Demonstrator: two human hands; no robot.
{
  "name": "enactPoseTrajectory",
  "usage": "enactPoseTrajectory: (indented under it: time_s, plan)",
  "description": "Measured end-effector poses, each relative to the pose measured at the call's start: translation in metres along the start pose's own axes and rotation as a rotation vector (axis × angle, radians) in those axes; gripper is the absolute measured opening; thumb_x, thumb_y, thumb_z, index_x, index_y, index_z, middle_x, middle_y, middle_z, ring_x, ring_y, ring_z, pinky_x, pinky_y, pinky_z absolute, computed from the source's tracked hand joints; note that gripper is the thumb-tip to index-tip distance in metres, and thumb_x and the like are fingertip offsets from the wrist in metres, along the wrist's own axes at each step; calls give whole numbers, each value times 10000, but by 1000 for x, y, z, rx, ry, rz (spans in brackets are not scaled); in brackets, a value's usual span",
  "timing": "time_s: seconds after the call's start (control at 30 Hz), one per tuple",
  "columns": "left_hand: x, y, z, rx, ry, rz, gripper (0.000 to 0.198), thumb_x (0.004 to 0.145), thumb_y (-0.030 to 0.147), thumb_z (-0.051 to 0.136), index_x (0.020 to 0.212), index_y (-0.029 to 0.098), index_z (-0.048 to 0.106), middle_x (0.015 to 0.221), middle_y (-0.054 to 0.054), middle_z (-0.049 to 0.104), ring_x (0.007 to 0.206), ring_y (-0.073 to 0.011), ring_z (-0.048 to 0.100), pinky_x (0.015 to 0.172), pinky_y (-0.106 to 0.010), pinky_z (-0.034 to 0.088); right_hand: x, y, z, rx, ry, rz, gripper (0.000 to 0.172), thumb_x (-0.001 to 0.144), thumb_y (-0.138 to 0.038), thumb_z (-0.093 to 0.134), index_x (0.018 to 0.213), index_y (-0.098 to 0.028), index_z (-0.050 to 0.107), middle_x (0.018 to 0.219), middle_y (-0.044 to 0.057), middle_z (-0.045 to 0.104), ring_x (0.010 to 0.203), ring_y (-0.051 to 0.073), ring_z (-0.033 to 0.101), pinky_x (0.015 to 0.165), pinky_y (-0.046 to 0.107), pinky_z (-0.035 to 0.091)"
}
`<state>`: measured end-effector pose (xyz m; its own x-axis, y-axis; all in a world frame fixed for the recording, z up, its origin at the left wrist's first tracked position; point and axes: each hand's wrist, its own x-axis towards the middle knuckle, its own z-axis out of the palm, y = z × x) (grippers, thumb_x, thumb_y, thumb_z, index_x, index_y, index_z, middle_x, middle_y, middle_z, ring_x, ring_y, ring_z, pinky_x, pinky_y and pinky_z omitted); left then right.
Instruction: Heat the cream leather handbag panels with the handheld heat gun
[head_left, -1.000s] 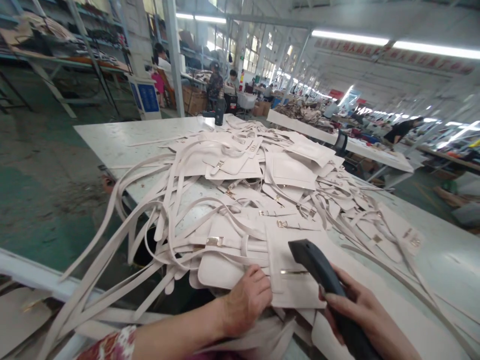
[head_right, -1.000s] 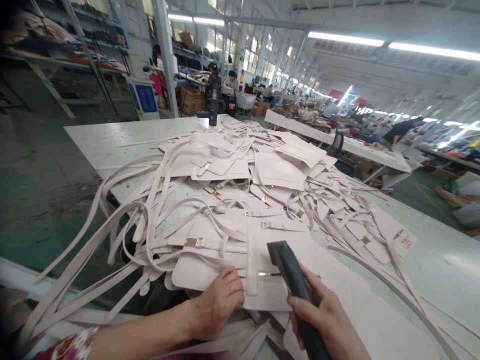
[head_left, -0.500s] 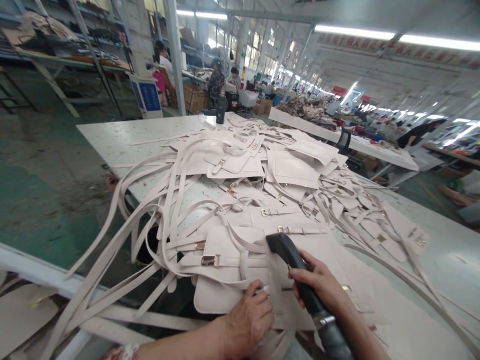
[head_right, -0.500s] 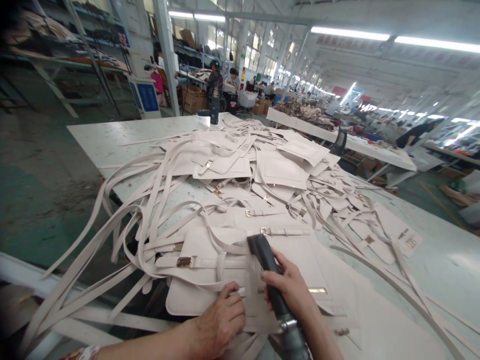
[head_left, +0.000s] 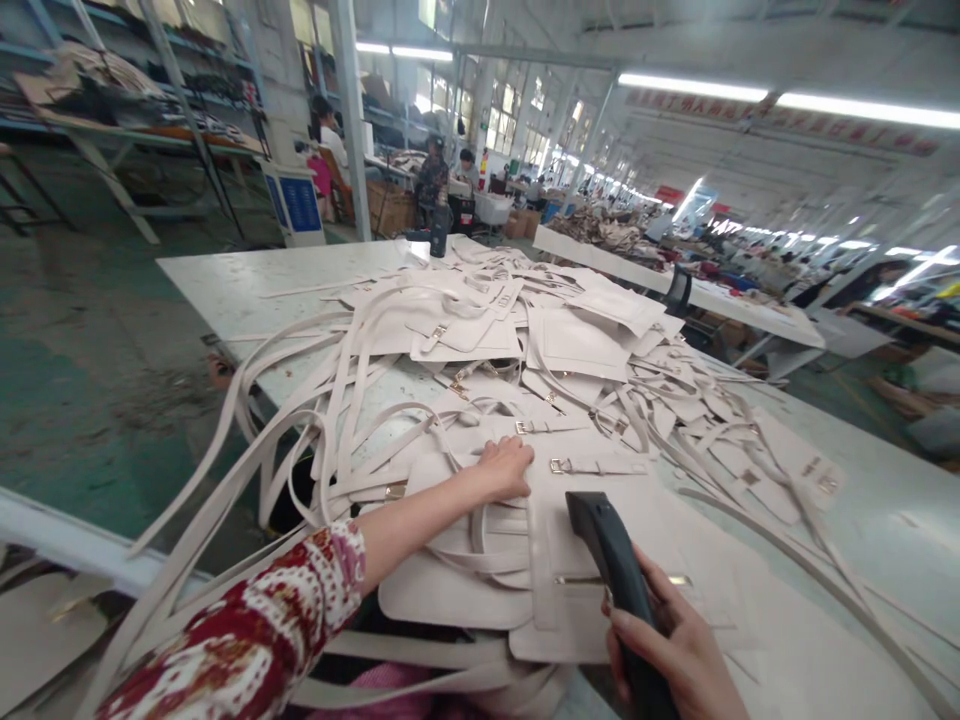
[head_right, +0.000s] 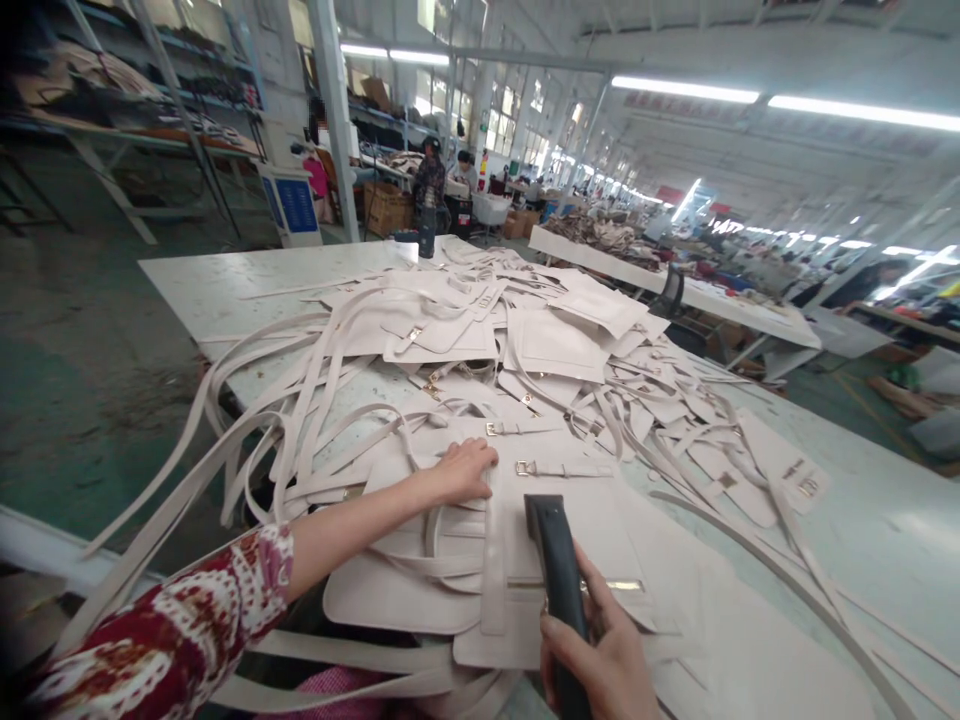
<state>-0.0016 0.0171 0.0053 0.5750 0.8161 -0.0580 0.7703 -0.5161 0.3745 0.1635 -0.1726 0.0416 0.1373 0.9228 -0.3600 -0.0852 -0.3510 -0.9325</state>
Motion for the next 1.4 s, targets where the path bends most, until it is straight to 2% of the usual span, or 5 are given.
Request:
enactPoseTrajectory:
  time_s: [0.3, 0.63, 0.93, 1.17, 1.4]
  plan:
    - [-18, -29, 1, 9, 7, -201, 418, 665, 425, 610, 977, 159, 530, 1047, -112, 511, 1017, -294, 472, 847, -439, 370, 22, 3, 1, -3, -273, 170, 945, 631, -362, 687, 1366, -168, 126, 642, 12, 630, 395, 134, 531, 355, 220, 407]
    - [-28, -35, 13, -27, 124, -241, 413, 667, 486, 601, 933, 174, 548, 1036, -86, 498, 1026, -283, 449, 835, -411, 358, 125, -36, 57, -113, -289, 37, 714, 602, -255, 651, 1247, -177, 354, 566, -51, 572, 401, 169, 555, 330, 265, 451]
    - [-44, -39, 27, -100, 447, -260, 194, 699, 178, 505, 880, 193, 436, 943, -45, 479, 912, -197, 459, 788, -320, 379, 95, -47, 43, -188, -356, 73, 661, 640, -216, 604, 1257, -205, 366, 543, -51, 573, 387, 160, 544, 319, 252, 441]
    - [-47, -36, 31, -49, 455, -253, 177, 701, 163, 477, 871, 192, 435, 943, -52, 484, 904, -208, 459, 772, -330, 373, 134, -60, 70, -237, -415, 66, 541, 612, -240, 622, 1130, -179, 479, 572, -24, 585, 401, 161, 555, 324, 241, 431]
    - [-47, -35, 31, -10, 441, -265, 165, 706, 192, 510, 865, 189, 466, 933, -52, 504, 914, -215, 460, 786, -334, 363, 113, -70, 55, -253, -373, 27, 553, 614, -268, 602, 1146, -193, 471, 606, -25, 580, 408, 160, 555, 342, 264, 442]
